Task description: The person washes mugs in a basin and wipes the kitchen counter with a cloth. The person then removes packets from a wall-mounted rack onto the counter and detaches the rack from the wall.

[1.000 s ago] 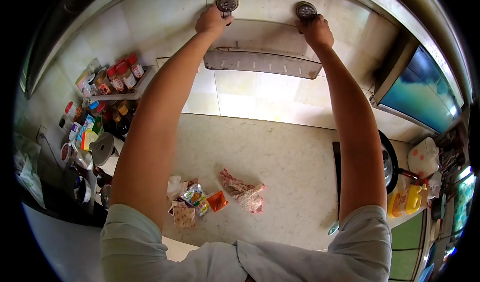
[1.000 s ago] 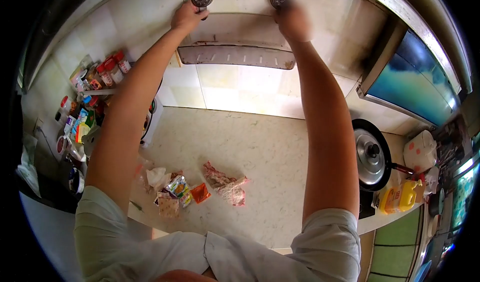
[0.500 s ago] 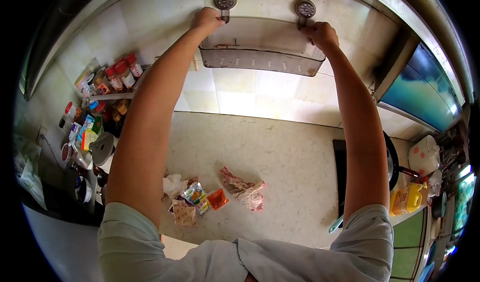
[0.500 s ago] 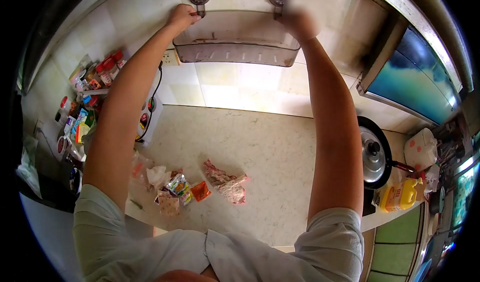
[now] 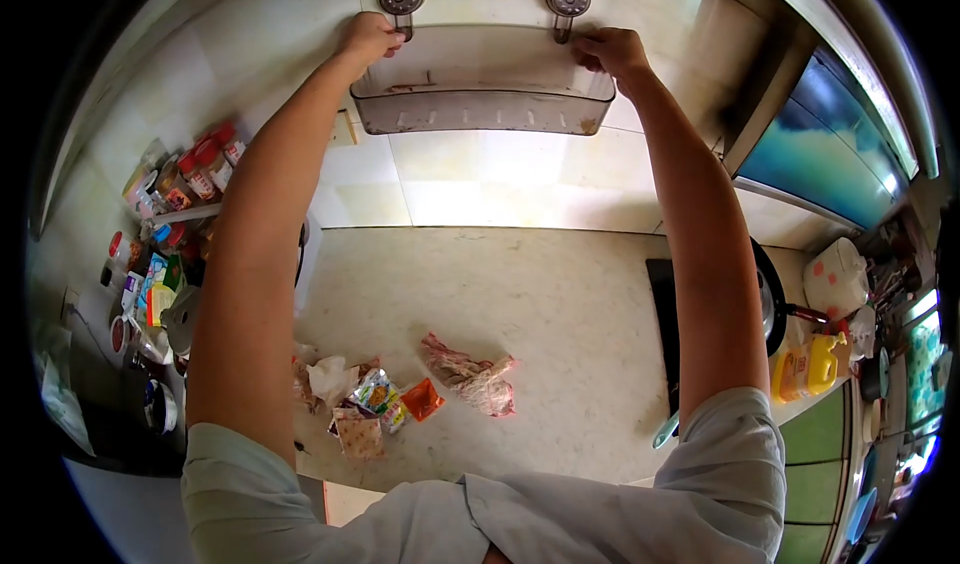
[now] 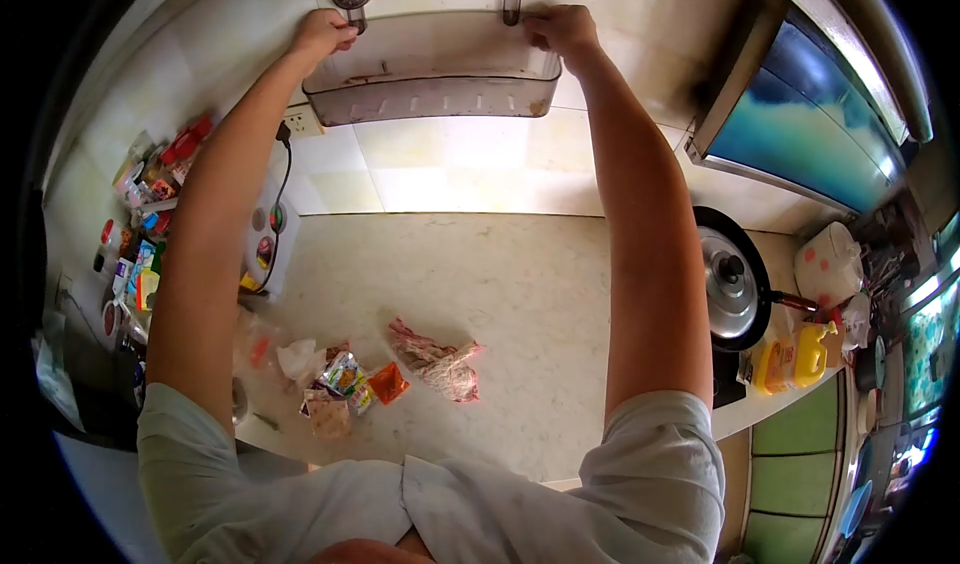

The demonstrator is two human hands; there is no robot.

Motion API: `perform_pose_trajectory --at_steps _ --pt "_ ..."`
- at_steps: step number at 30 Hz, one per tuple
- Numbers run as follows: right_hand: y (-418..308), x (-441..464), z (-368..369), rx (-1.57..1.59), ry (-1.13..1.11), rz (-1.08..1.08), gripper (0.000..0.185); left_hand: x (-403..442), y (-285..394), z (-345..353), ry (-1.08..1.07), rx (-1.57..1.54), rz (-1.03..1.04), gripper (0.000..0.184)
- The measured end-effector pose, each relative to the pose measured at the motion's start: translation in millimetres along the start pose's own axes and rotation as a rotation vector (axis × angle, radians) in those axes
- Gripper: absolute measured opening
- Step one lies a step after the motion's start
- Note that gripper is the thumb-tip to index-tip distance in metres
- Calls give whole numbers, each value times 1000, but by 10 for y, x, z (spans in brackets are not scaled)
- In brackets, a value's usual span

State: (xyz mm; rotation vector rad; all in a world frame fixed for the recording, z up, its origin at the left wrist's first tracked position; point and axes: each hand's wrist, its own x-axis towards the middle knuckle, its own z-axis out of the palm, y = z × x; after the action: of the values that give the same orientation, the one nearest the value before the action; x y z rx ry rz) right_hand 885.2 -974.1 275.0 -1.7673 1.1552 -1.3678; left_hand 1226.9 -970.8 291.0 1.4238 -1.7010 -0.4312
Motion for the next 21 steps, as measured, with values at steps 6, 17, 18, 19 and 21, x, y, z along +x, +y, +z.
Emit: perform_pose_trajectory --at_steps 6,17,18,19,21 --pt "-28 -99 60 177 148 108 13 25 1 -19 53 -36 27 10" --pt "-15 -8 12 -39 103 30 14 28 -10 -104 -27 -86 39 4" --pt "-10 -25 8 -40 96 29 14 17 -18 -131 -64 -143 73 3" --pt "-1 -52 22 -7 143 68 15 2 -27 -142 -54 -139 67 3" --pt "35 -82 42 -38 202 91 25 -38 -32 -127 -2 -236 84 2"
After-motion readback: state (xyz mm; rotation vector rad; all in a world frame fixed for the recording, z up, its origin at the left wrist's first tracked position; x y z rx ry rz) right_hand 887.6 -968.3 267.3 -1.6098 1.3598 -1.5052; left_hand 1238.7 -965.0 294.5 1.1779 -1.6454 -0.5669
